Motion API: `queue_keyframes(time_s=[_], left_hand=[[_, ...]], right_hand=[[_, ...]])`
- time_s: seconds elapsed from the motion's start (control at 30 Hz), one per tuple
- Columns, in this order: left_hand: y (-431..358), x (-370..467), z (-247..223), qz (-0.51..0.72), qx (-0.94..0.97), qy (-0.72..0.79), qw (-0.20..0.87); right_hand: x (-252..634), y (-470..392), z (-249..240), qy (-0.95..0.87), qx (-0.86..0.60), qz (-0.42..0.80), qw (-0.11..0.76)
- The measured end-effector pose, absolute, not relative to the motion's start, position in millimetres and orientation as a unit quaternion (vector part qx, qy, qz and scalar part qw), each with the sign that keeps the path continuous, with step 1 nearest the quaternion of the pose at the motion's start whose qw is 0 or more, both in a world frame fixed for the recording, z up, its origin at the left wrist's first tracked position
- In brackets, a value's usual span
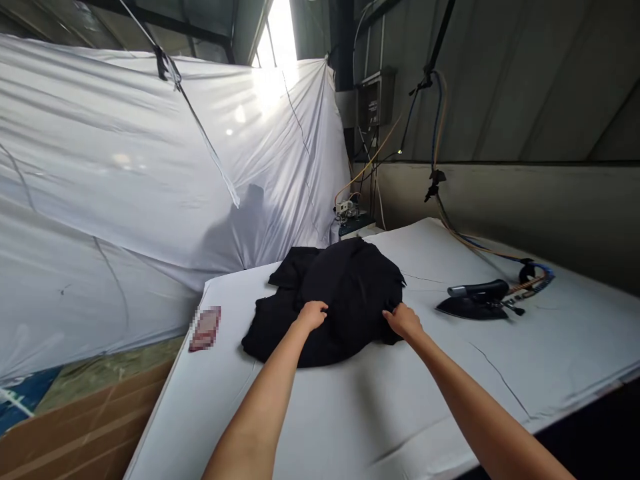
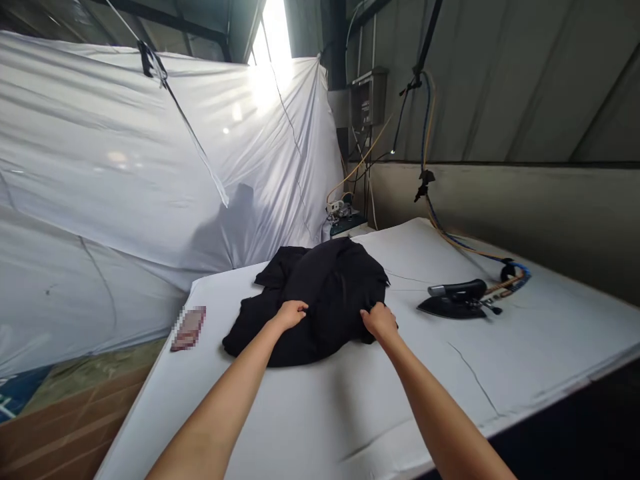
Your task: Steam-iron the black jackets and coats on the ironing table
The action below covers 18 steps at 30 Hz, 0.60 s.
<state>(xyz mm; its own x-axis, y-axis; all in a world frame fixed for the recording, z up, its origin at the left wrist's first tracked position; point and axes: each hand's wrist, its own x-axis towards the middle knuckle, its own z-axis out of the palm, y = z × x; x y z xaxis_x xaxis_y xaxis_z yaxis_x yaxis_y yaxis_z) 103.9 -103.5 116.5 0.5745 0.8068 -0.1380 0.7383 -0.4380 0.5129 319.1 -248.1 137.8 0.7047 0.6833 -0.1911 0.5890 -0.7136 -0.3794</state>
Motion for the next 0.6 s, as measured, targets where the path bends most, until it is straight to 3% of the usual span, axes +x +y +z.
queue_keyframes(time_s=[0.17, 0.3, 0.47, 0.53, 0.6], left_hand=[[-88.3, 104.2, 87.3, 0.015, 0.846, 0.463, 0.264], [-63.5, 112.5, 86.9, 0.077, 0.843, 0.464, 0.260], [-54.6, 145.6, 111.3, 0.224, 0.885, 0.340, 0.227], [-58.0, 152.6, 116.2, 0.122, 0.912, 0.319, 0.225], [-58.2, 149.6, 115.2, -0.020, 0.900, 0.378, 0.214]], right_hand=[[324.5, -220.7, 131.4, -0.351, -0.912, 0.099, 0.188], [289.6, -186.9, 115.4, -0.412, -0.890, 0.147, 0.133], [226.6, -160.3, 113.7, -0.700, -0.632, 0.333, 0.011], [234.1, -159.0, 124.7, -0.728, -0.551, 0.407, 0.023], [268.2, -161.5, 138.6, -0.696, -0.589, 0.402, 0.082]])
